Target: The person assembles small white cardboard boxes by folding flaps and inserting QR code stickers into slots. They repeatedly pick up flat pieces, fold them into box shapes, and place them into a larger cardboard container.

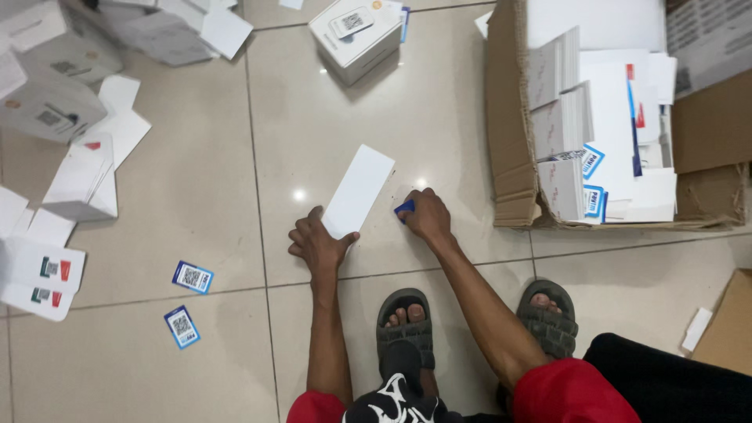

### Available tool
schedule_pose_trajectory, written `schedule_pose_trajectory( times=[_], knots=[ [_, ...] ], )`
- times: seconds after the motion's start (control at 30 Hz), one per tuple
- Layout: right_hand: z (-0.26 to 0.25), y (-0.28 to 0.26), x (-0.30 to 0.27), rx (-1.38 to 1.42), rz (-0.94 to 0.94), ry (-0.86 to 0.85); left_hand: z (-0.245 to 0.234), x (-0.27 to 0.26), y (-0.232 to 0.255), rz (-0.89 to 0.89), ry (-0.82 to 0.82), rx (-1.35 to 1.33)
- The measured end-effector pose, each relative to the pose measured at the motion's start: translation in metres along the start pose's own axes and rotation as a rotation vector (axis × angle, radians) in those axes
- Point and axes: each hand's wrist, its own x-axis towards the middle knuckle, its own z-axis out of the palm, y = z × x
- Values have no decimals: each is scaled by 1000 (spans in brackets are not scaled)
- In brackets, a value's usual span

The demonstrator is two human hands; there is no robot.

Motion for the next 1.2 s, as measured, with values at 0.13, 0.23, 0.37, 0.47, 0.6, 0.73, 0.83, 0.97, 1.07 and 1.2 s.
schedule_pose_trajectory(
  times=[0.13, 0.23, 0.37, 0.47, 0.6, 0.73, 0.83, 0.97, 1.07, 1.2],
  knots=[
    [-40, 1, -27, 265, -96, 189, -8, 0, 2, -13, -37, 57],
    [-98, 13, -48, 369, -244, 480, -8, 4, 1, 28, 11, 54],
    [-187, 56, -76, 359, -217, 786, -15, 9, 8, 81, 58, 90],
    [-222, 97, -76, 352, -10, 883, -12, 7, 16, 69, -95, 23],
    [-221, 144, -56, 263, 13, 823, -5, 2, 22, 68, -159, -82],
    [-206, 138, -66, -167, -93, 994, 0, -10, 39, 134, -257, -642],
    [-192, 97, -93, -40, -131, 989, 4, -35, 74, 275, -352, -1095],
    [-183, 48, -104, 664, -284, 341, 5, -78, 160, 334, -527, -1242],
    [-188, 45, -105, 617, -287, 480, 7, -118, 217, 647, -648, -1308],
    [-228, 106, -109, 887, -255, 851, -4, -134, 235, 1093, -370, -793]
  ],
)
